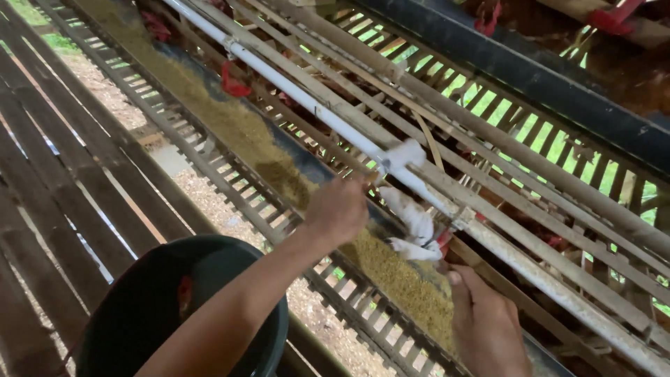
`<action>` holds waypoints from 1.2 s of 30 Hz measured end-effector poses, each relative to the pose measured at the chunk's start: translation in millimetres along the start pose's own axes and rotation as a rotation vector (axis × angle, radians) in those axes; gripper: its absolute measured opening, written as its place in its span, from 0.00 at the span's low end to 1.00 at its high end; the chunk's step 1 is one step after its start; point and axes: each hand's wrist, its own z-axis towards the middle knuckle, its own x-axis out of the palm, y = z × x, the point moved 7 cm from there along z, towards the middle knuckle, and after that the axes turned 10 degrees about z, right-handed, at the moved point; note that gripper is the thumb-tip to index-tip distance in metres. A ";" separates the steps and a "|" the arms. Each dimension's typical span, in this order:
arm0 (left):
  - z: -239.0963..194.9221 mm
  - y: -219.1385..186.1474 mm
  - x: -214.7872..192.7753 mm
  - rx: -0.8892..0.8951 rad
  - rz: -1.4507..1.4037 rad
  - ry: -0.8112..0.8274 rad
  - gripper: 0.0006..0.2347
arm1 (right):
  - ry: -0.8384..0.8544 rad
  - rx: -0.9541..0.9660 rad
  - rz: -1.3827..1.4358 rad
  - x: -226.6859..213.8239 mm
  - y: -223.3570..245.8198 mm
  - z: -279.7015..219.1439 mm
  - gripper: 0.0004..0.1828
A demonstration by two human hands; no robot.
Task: Cleaning chicken watering pipes and nipple drinker cups using a cloth, brush, and a bucket of water in a poultry farm.
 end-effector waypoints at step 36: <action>9.9 12.9 -55.5 -0.087 0.267 -0.002 0.19 | -0.393 -0.374 0.055 -59.3 -25.2 14.9 0.20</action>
